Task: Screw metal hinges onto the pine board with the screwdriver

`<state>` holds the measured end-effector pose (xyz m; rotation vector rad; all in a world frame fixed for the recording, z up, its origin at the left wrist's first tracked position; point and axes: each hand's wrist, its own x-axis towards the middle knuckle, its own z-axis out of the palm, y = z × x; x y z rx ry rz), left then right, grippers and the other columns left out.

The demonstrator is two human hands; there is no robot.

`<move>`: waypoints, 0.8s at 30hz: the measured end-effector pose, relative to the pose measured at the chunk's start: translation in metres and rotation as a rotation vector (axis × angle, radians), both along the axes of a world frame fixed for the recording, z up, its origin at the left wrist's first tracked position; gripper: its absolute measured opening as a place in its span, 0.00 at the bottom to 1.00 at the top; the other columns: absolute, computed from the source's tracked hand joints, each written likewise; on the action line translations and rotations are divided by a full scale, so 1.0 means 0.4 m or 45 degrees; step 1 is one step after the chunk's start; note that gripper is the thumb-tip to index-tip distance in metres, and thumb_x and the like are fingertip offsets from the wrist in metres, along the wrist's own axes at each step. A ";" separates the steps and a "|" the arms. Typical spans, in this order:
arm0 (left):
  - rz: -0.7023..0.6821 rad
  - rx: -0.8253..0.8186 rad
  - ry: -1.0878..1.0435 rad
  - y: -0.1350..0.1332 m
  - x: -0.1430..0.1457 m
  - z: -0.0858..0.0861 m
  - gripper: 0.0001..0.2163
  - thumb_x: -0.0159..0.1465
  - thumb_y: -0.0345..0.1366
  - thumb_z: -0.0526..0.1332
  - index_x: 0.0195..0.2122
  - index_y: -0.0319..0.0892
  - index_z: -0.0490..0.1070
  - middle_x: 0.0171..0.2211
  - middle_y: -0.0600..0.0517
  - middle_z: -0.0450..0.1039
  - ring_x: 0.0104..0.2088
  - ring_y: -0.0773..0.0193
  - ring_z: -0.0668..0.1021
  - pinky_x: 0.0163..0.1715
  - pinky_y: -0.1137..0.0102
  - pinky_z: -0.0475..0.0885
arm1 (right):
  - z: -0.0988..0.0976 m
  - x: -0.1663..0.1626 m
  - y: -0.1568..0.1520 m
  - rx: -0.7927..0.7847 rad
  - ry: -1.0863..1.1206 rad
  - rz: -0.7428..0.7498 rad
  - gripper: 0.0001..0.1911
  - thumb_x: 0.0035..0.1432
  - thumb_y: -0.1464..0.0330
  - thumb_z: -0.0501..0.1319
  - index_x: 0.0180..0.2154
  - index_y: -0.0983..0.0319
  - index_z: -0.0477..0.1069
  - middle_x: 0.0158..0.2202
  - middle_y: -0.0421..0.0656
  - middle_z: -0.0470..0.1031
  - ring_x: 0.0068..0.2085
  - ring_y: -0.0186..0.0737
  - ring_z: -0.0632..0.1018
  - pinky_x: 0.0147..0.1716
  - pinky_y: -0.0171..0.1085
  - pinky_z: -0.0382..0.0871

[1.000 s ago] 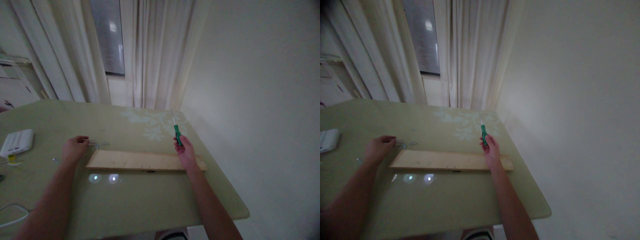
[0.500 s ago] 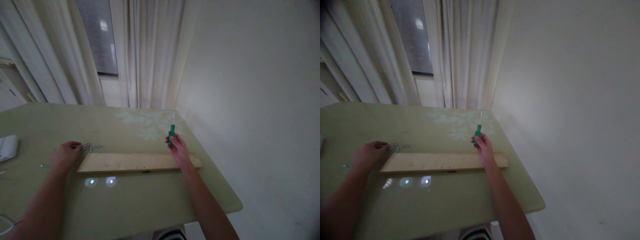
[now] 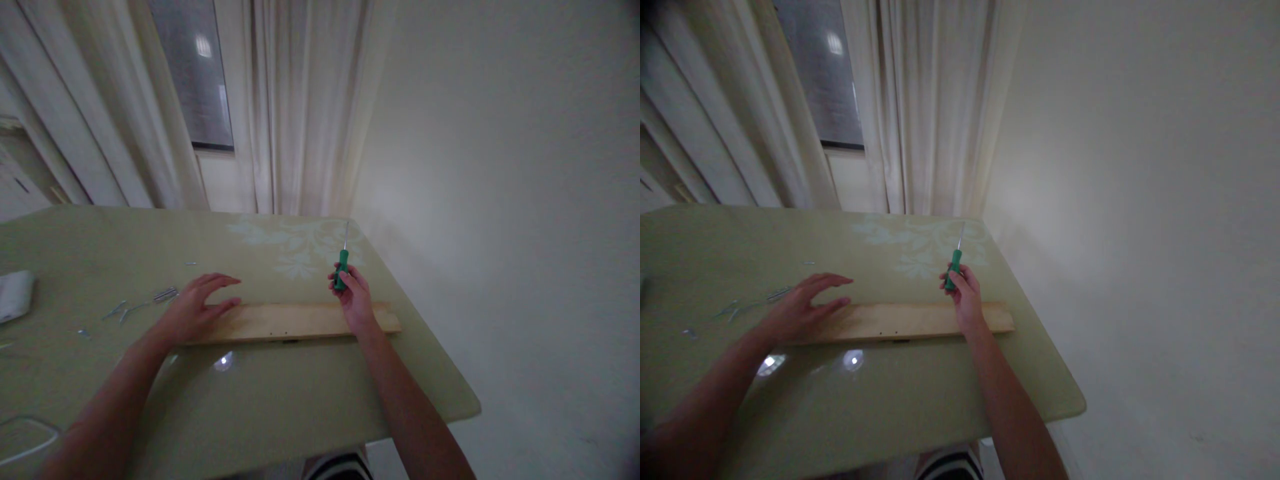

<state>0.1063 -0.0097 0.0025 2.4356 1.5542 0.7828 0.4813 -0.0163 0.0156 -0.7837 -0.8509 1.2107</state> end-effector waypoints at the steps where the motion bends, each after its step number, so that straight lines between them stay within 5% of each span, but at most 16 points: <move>1: -0.154 -0.064 0.101 -0.009 0.031 -0.007 0.28 0.69 0.60 0.60 0.62 0.48 0.75 0.62 0.45 0.76 0.61 0.48 0.77 0.64 0.55 0.69 | -0.001 0.000 0.000 0.004 0.003 -0.007 0.19 0.50 0.59 0.75 0.42 0.59 0.79 0.32 0.40 0.82 0.29 0.33 0.78 0.26 0.32 0.66; 4: -0.369 -0.174 0.284 -0.037 0.104 -0.029 0.37 0.62 0.60 0.68 0.69 0.50 0.69 0.67 0.44 0.72 0.66 0.43 0.73 0.67 0.52 0.65 | -0.005 0.001 0.002 0.009 0.007 -0.031 0.18 0.50 0.59 0.74 0.42 0.59 0.79 0.31 0.40 0.82 0.28 0.32 0.77 0.25 0.32 0.66; 10: -0.345 -0.241 0.250 -0.051 0.131 -0.022 0.36 0.62 0.56 0.69 0.69 0.48 0.68 0.63 0.42 0.74 0.62 0.45 0.76 0.63 0.55 0.70 | 0.001 0.006 0.000 0.034 0.011 -0.085 0.17 0.51 0.59 0.75 0.41 0.59 0.79 0.33 0.40 0.81 0.28 0.31 0.76 0.26 0.31 0.67; 16: 0.015 -0.168 0.157 -0.030 0.078 0.030 0.37 0.63 0.58 0.64 0.69 0.46 0.67 0.63 0.43 0.75 0.60 0.44 0.77 0.61 0.56 0.71 | 0.026 0.010 -0.029 0.195 -0.043 -0.210 0.19 0.56 0.56 0.72 0.46 0.57 0.77 0.35 0.40 0.80 0.31 0.34 0.74 0.27 0.33 0.68; 24: 0.416 -0.226 0.217 -0.023 0.063 0.007 0.40 0.65 0.64 0.55 0.68 0.38 0.67 0.61 0.35 0.75 0.56 0.37 0.79 0.57 0.52 0.72 | 0.018 -0.003 -0.035 0.164 -0.151 -0.200 0.20 0.58 0.54 0.71 0.47 0.56 0.76 0.35 0.41 0.79 0.30 0.36 0.73 0.28 0.36 0.67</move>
